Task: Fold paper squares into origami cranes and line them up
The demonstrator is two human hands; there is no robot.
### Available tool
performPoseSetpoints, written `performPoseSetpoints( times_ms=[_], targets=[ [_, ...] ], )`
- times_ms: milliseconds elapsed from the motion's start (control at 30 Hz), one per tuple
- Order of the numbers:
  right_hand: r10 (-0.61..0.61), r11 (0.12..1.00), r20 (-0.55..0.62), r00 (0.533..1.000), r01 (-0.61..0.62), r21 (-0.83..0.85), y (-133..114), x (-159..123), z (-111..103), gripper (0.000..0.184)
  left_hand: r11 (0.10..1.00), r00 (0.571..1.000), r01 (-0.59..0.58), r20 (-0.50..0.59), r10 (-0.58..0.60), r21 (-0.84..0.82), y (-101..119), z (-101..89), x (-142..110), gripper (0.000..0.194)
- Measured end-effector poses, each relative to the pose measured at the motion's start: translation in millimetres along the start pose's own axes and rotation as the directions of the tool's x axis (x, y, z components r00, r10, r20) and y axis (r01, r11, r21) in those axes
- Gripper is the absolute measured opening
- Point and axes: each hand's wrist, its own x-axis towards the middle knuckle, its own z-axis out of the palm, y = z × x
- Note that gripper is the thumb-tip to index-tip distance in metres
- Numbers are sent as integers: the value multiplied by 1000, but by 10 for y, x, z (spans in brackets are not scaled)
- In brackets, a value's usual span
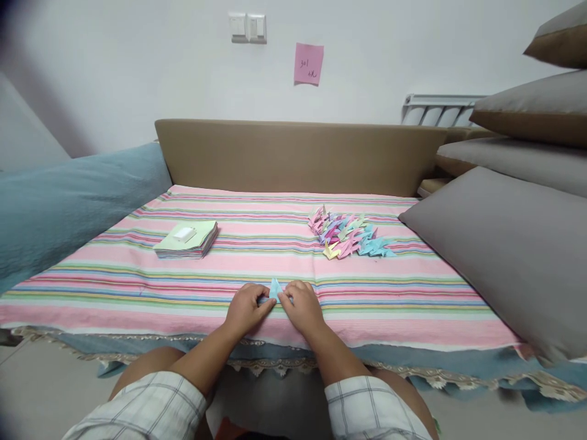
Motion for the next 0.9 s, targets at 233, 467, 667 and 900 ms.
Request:
performPoseSetpoints(
  times_ms=[233, 467, 667, 900],
  targets=[
    [43, 989, -56, 998, -51, -142, -90, 15, 57, 21, 1000, 1000, -4, 0, 4, 0, 11, 12, -29, 21],
    [66, 979, -82, 994, -81, -189, -141, 39, 77, 20, 995, 996, -92, 16, 91, 46, 11, 31, -37, 20],
    [80, 978, -67, 995, -92, -189, -150, 47, 66, 21, 991, 996, -86, 6, 86, 100, 35, 53, -45, 23],
    [54, 973, -78, 995, -70, -219, -133, 42, 75, 21, 988, 996, -80, -25, 84, 135, 24, 66, -60, 22]
  ],
)
